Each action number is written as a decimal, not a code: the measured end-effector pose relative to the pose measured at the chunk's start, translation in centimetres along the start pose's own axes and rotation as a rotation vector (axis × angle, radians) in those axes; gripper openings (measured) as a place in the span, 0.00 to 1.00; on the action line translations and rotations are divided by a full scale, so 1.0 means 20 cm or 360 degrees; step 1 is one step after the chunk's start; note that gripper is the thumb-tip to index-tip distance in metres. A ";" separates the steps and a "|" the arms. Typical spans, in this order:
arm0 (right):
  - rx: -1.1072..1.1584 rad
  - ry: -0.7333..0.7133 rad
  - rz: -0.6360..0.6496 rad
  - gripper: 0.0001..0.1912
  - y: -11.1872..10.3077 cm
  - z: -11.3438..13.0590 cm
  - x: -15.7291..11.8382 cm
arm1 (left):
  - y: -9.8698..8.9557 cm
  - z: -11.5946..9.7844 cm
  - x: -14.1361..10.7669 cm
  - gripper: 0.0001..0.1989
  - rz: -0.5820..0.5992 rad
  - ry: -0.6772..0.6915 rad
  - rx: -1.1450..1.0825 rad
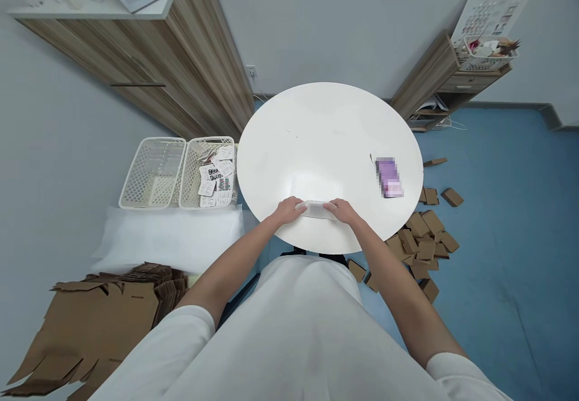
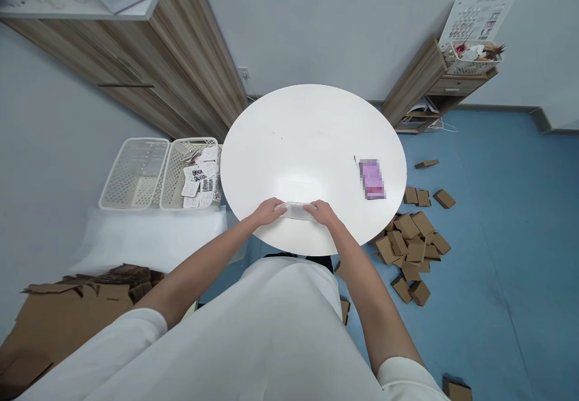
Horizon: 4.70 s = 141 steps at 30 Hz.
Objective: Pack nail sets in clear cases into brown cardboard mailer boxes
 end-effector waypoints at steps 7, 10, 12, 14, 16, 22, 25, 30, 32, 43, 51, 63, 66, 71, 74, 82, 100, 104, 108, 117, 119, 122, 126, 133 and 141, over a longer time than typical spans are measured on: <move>0.0037 0.0134 -0.0169 0.15 -0.04 -0.05 0.07 | -0.06 0.19 0.07 0.10 -0.0195 -0.0326 -0.0232; 0.0123 0.0206 -0.0268 0.13 -0.04 -0.09 0.08 | -0.05 0.24 0.08 0.08 -0.0217 -0.0420 -0.0211; 0.0137 0.0250 -0.0342 0.13 -0.04 -0.12 0.08 | -0.04 0.25 0.08 0.07 -0.0233 -0.0441 -0.0223; 0.0125 0.0263 -0.0443 0.14 -0.06 -0.15 0.07 | -0.04 0.26 0.07 0.06 -0.0249 -0.0476 -0.0226; 0.0100 0.0270 -0.0592 0.18 -0.08 -0.19 0.03 | -0.06 0.24 0.04 0.09 -0.0368 -0.0483 -0.0179; 0.0272 0.0514 -0.0871 0.32 0.00 -0.35 -0.17 | -0.03 -0.08 -0.05 0.21 -0.0543 0.0159 0.0251; 0.0441 0.0559 -0.0744 0.33 0.11 -0.34 -0.19 | 0.12 -0.20 -0.06 0.21 -0.0276 0.0408 0.0408; 0.0820 0.0554 -0.0702 0.34 0.12 -0.28 -0.12 | 0.20 -0.22 -0.06 0.24 -0.0189 0.0377 0.0504; 0.0972 0.0578 -0.0693 0.31 0.09 -0.28 -0.09 | 0.20 -0.22 -0.06 0.25 -0.0193 0.0394 0.0515; 0.0868 0.0518 -0.0672 0.09 0.03 -0.26 -0.17 | 0.31 -0.25 -0.12 0.26 -0.0168 0.0508 0.0490; 0.0993 0.0308 -0.0515 0.07 0.11 -0.11 -0.15 | 0.33 -0.29 -0.13 0.29 -0.0167 0.0525 0.0375; 0.0517 0.0147 -0.0374 0.18 0.12 -0.07 -0.13 | 0.35 -0.29 -0.20 0.27 -0.0114 0.0655 0.0561; -0.0228 -0.0047 -0.0350 0.28 0.12 0.00 -0.16 | 0.34 -0.28 -0.20 0.27 -0.0108 0.0641 0.0487; -0.0674 -0.0078 -0.0218 0.30 0.22 0.03 -0.17 | 0.28 -0.14 -0.23 0.27 -0.0284 0.0203 0.0124; -0.0676 -0.0007 -0.0242 0.29 0.26 0.04 -0.16 | 0.25 0.08 -0.29 0.33 -0.0433 -0.0456 -0.0252; -0.0528 -0.0083 -0.0207 0.29 0.37 0.13 -0.12 | 0.26 0.29 -0.29 0.36 -0.0539 -0.0913 -0.0985; -0.0129 -0.0190 -0.0264 0.24 0.33 0.10 -0.06 | 0.21 -0.02 -0.07 0.06 -0.0209 -0.0411 -0.0741; 0.0278 -0.0153 -0.0245 0.25 0.30 0.06 -0.05 | 0.25 -0.08 -0.06 0.06 -0.0172 -0.0378 -0.0676; 0.0687 -0.0057 -0.0324 0.22 0.29 0.02 -0.04 | 0.27 -0.11 -0.08 0.10 -0.0133 -0.0260 -0.0688; 0.0609 0.0070 -0.0525 0.18 0.29 0.00 -0.01 | 0.23 -0.08 -0.12 0.14 -0.0130 -0.0122 -0.0525; 0.0562 0.0071 -0.0523 0.18 0.29 0.00 -0.01 | 0.18 -0.09 -0.12 0.16 -0.0229 -0.0010 -0.0347; 0.0535 0.0061 -0.0471 0.19 0.30 -0.01 -0.01 | 0.14 -0.14 -0.12 0.19 -0.0268 0.0225 0.0072; 0.0409 -0.0138 -0.0361 0.28 0.27 -0.01 -0.06 | 0.18 -0.17 -0.09 0.23 -0.0112 0.0350 0.0398; -0.0554 -0.0633 -0.0177 0.39 0.28 0.15 -0.13 | 0.18 -0.14 -0.07 0.26 -0.0081 0.0312 0.0380; -0.0689 -0.0672 -0.0068 0.32 0.30 0.21 -0.14 | 0.18 -0.13 -0.11 0.38 -0.0018 0.0328 0.0080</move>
Point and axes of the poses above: each hand's wrist, its own x-axis towards the middle knuckle, its own y-axis out of the palm, z = x × y, the point moved 8 cm from there along x, towards the middle knuckle, and after that the axes turned 3 degrees about z, right-handed, at the moved point
